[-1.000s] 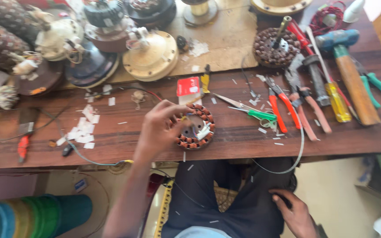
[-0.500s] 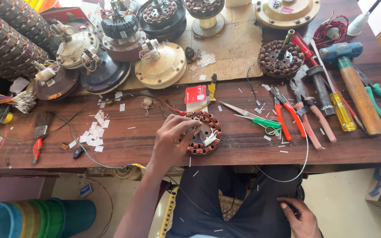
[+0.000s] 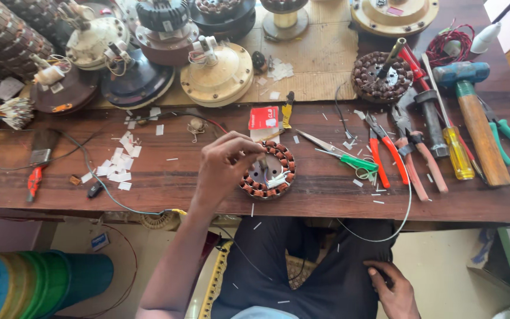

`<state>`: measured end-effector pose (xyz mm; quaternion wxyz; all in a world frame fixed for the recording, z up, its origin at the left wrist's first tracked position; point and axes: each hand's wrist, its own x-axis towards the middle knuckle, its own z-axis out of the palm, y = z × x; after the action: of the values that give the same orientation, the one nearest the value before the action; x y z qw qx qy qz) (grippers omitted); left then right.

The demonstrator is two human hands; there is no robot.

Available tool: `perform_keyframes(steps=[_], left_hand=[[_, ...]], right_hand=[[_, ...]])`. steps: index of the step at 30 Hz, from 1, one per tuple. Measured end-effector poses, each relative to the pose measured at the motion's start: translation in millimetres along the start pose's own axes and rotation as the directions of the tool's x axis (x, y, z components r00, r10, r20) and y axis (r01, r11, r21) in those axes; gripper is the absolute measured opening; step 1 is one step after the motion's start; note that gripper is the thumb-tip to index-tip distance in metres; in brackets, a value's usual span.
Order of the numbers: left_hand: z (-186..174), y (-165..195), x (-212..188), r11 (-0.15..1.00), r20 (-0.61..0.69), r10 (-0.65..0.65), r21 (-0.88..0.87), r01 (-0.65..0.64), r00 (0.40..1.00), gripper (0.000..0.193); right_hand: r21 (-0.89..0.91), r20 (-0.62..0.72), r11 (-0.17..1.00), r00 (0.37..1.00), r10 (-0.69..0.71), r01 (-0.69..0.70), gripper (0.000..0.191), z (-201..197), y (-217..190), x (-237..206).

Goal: The person works on a fan motor stator at a workbench, cutting and trimming white insulating paper with scissors, fitting the paper into the stator slots, and pressing it in place by hand. They then use a screwdriver on the stator, handle a soldering iron near the windings, and route and position red and yellow wires around the stator.

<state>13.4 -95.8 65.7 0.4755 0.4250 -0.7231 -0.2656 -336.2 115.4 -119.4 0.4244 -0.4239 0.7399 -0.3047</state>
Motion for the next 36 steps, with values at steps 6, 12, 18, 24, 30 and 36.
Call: perform_keyframes(steps=[6,12,18,24,30,36], left_hand=[[4.3,-5.7,2.8,0.998,-0.02,-0.014,-0.067,0.013,1.0,0.013],[3.8,-3.0,4.1,0.98,0.023,-0.097,-0.17,0.1,0.995,0.018],[-1.2,-1.2,2.0,0.976,0.155,-0.081,-0.187,0.11,0.985,0.016],[-7.6,-5.0,2.6,0.995,0.111,-0.047,-0.083,0.056,0.993,0.014],[-3.0,-7.1,1.6,0.997,0.014,-0.062,-0.033,0.063,0.998,0.013],[-1.4,-9.4,3.3,0.985,-0.032,-0.046,-0.168,0.04,0.998,0.012]], right_hand=[[0.01,0.015,1.0,1.0,0.0,0.0,0.024,-2.1,-4.5,-2.6],[-0.047,0.021,0.999,0.999,-0.026,0.027,0.025,-3.0,7.4,2.3],[-0.005,0.016,1.0,1.0,-0.012,0.012,0.025,-2.0,9.1,3.3],[0.016,0.018,1.0,1.0,-0.004,0.004,0.024,-2.7,-2.2,-2.6],[-0.014,0.009,1.0,1.0,-0.005,0.005,0.024,-4.7,-18.7,-7.4],[-0.053,-0.033,0.993,0.993,-0.111,0.11,0.024,-2.4,-20.6,-1.6]])
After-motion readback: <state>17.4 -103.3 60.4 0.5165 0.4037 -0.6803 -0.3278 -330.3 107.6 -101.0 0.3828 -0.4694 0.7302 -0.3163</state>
